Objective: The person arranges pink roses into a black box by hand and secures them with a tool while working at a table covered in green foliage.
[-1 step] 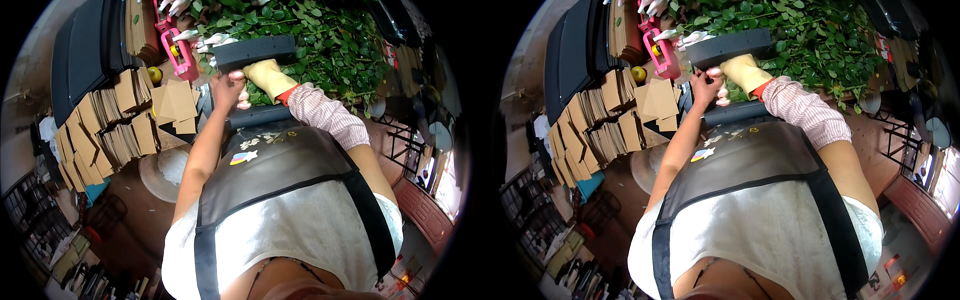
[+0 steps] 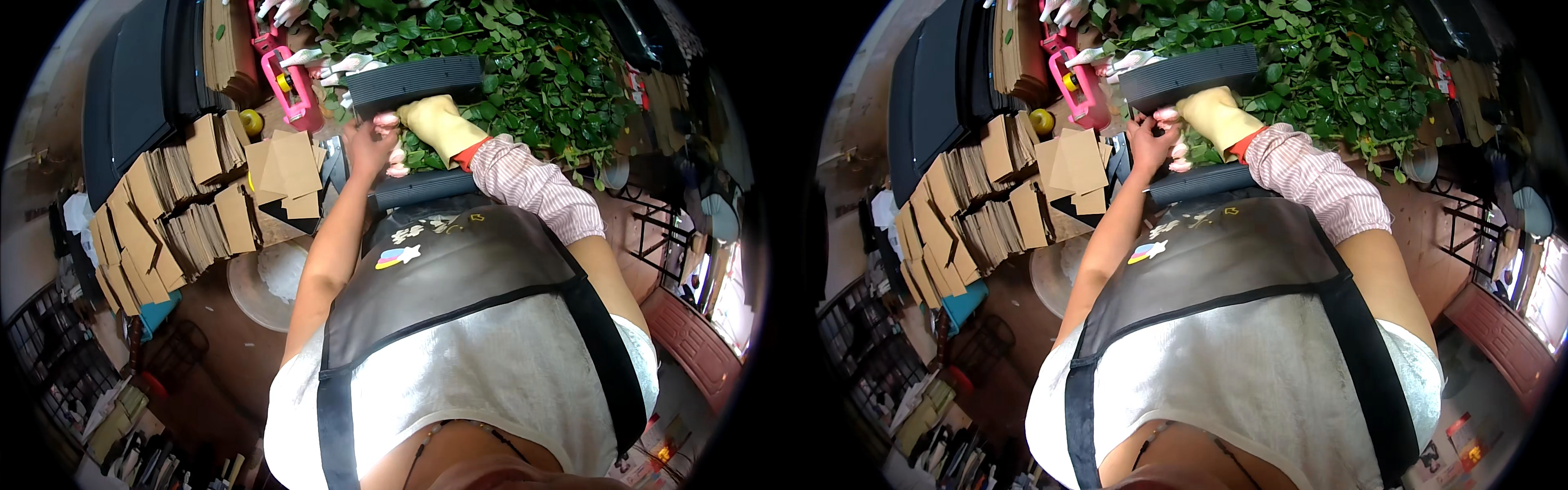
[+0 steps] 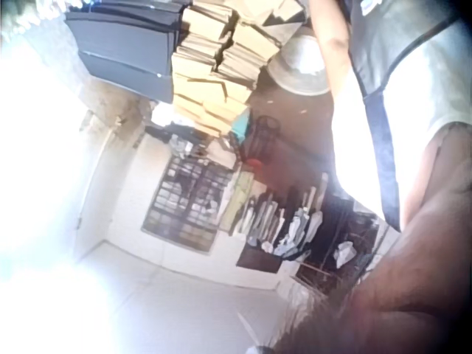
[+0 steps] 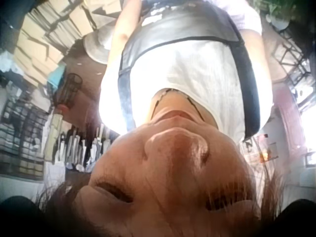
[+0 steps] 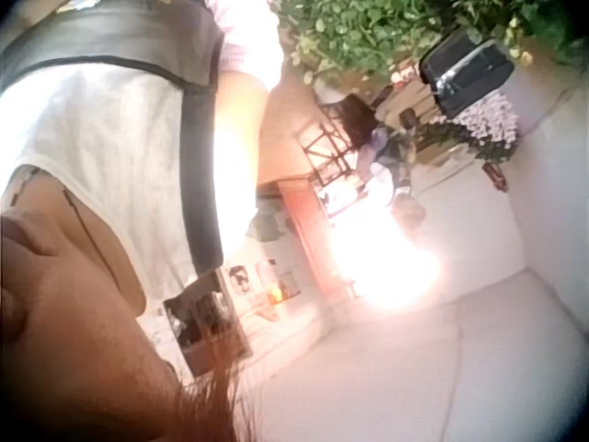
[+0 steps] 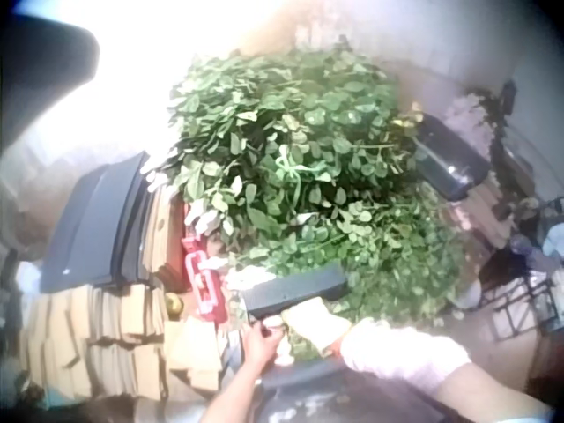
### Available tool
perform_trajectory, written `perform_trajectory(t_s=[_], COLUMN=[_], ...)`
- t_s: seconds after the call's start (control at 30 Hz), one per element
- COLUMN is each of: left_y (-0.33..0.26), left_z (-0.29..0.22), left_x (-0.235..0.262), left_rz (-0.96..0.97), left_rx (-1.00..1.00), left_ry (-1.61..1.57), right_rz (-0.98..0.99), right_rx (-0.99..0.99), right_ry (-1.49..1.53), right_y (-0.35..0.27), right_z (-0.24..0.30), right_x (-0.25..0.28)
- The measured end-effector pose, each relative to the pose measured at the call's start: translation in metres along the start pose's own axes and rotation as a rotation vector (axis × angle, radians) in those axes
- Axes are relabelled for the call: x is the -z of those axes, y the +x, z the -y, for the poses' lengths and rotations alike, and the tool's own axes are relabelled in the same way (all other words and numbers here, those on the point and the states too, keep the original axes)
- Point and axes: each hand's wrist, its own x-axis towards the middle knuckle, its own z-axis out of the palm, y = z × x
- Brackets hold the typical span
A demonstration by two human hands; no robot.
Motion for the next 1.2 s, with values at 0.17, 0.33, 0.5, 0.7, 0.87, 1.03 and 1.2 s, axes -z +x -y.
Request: perform_trajectory(t_s=[0.17,0.33,0.5,0.7,0.87,1.03,1.2], left_y=[-0.007,-0.008,-0.011,-0.011,-0.001,-0.009,-0.009], left_z=[-0.003,0.0,0.002,0.003,-0.004,-0.004,-0.019], left_x=[-0.001,-0.004,-0.002,0.002,0.0,0.004,0.004], left_rz=[-0.047,-0.075,-0.051,-0.01,0.022,-0.013,0.023], left_rx=[-0.026,-0.051,-0.059,-0.017,0.014,0.033,0.088], left_ry=[-0.032,0.003,-0.061,-0.036,-0.014,0.006,-0.017], right_rz=[0.101,0.106,0.282,0.288,-0.054,0.257,0.037], right_rx=[-0.024,-0.045,-0.256,-0.326,-0.366,0.045,0.229], right_ry=[-0.016,-0.044,0.297,0.329,0.883,0.05,-0.045], right_y=[-0.004,0.011,0.035,0.058,0.055,0.01,0.002], right_z=[0.005,0.008,0.008,0.016,0.007,0.015,0.004], right_x=[0.011,-0.004,-0.023,-0.056,-0.08,0.008,-0.006])
